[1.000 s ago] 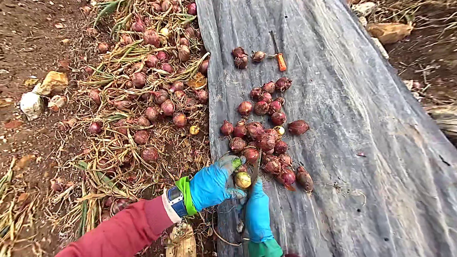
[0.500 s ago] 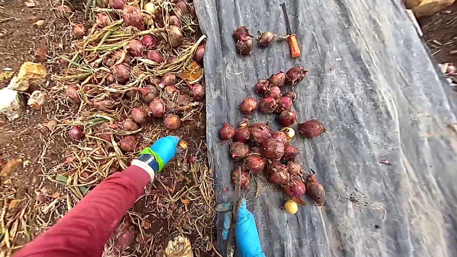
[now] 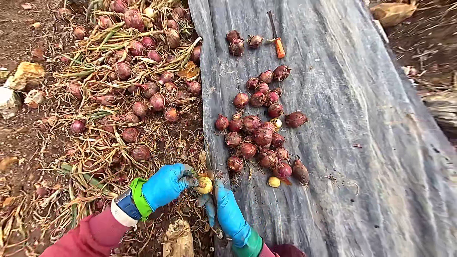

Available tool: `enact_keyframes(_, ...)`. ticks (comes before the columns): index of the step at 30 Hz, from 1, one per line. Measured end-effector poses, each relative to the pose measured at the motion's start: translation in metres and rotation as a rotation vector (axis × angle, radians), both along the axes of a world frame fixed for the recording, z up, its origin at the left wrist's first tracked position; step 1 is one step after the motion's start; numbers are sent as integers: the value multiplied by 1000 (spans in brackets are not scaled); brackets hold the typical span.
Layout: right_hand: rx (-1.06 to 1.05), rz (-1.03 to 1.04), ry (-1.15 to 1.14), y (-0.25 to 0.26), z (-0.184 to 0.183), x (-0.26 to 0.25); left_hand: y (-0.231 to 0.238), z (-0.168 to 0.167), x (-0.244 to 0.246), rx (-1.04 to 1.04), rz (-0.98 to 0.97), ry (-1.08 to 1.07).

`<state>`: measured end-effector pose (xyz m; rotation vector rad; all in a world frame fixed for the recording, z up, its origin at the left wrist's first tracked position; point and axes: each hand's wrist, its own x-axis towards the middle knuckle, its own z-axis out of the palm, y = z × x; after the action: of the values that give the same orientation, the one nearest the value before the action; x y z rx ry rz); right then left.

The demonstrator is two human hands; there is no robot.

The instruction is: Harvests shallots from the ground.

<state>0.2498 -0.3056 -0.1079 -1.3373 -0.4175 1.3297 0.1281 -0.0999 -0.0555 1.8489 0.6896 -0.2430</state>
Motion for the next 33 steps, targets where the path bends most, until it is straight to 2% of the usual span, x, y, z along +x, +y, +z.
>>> enact_keyframes(4, 126, -171, -42, -15, 11, -18, -35, 15, -2, -285, 223, -83)
enact_keyframes(7, 143, -259, -207, -21, 20, -24, -60, 22, -9, -438, 257, -74)
enact_keyframes(9, 47, -233, -347, -22, 22, -19, -64, 25, -16, -329, 174, -57)
enact_keyframes(11, 16, -170, -322, -25, 26, -15, -55, 23, -24, -95, 149, -41)
enact_keyframes(12, 32, -148, -267, -28, 28, -15, -49, 21, -27, -32, 205, -66)
enact_keyframes(15, 1, -109, -136, -35, 21, -20, -43, 24, -26, -23, 389, -139)
enact_keyframes(16, -57, -37, -127, -38, 14, -20, -47, 29, -23, 41, 323, -78)
enact_keyframes(18, -131, 178, -189, -43, -2, -15, -60, 46, -7, 252, -82, 222)
enact_keyframes(19, -129, 233, -234, -43, -3, -12, -67, 52, 5, 286, -314, 328)
enact_keyframes(20, -127, 236, -263, -42, -1, -10, -74, 54, 15, 294, -463, 365)
enact_keyframes(21, -118, 178, -261, -44, 2, -8, -77, 53, 22, 305, -508, 376)
enact_keyframes(22, -101, 71, -236, -45, 1, -3, -70, 50, 26, 329, -470, 393)
enact_keyframes(24, -97, -233, -112, -43, -2, 12, -30, 33, 24, 448, -234, 441)
enact_keyframes(26, -141, -406, -59, -39, -6, 32, 27, 7, 8, 577, 55, 492)
enact_keyframes(27, -160, -404, -57, -39, -10, 35, 56, -8, -4, 647, 137, 553)
enact_keyframes(29, -210, -302, -61, -44, -17, 26, 100, -47, -36, 717, 169, 702)
enact_keyframes(31, -227, -198, -37, -44, -27, 8, 128, -88, -63, 683, 92, 759)
enact_keyframes(33, -227, -124, 1, -42, -40, -8, 147, -111, -79, 590, 46, 728)
